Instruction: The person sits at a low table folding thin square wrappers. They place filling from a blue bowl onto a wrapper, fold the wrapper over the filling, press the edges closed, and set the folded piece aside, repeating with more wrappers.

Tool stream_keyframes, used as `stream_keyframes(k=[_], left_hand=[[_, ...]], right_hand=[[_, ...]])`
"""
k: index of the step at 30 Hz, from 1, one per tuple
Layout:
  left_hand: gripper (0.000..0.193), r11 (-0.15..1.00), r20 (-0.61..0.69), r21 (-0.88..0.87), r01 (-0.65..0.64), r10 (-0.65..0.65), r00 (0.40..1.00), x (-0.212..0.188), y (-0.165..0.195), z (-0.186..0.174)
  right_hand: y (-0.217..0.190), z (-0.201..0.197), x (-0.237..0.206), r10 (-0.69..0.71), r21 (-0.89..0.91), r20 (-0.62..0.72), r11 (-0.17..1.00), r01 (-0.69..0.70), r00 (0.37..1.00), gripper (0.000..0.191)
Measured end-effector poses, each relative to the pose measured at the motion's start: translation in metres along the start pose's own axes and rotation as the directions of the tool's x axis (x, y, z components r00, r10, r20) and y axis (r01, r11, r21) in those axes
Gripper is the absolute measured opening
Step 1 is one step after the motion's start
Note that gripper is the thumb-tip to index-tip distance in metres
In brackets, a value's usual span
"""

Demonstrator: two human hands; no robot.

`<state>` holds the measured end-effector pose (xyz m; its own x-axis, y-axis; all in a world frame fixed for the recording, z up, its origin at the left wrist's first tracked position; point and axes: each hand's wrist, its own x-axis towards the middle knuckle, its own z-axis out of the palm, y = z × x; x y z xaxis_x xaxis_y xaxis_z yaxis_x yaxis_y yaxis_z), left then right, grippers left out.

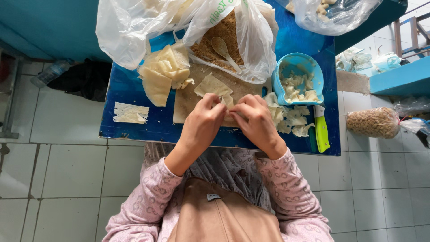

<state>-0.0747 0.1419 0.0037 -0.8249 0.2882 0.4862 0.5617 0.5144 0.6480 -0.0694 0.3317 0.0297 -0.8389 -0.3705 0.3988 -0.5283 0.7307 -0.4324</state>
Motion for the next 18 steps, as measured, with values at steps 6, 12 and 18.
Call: stream_keyframes(k=[6, 12, 18], left_hand=[[0.016, 0.955, 0.060, 0.225, -0.193, 0.184, 0.981, -0.007, -0.003, -0.011], [0.017, 0.928, 0.083, 0.276, -0.248, 0.234, 0.969, -0.003, -0.008, -0.008], [0.012, 1.000, 0.035, 0.019, 0.008, -0.009, 0.999, 0.014, -0.016, 0.005]], right_hand=[[-0.011, -0.010, -0.009, -0.177, -0.265, 0.044, 0.947, 0.182, 0.983, 0.015], [-0.001, 0.009, 0.003, 0.167, 0.013, -0.024, 0.986, -0.167, 0.986, 0.007], [0.008, 0.012, 0.005, 0.170, 0.113, -0.018, 0.980, -0.167, 0.985, 0.006]])
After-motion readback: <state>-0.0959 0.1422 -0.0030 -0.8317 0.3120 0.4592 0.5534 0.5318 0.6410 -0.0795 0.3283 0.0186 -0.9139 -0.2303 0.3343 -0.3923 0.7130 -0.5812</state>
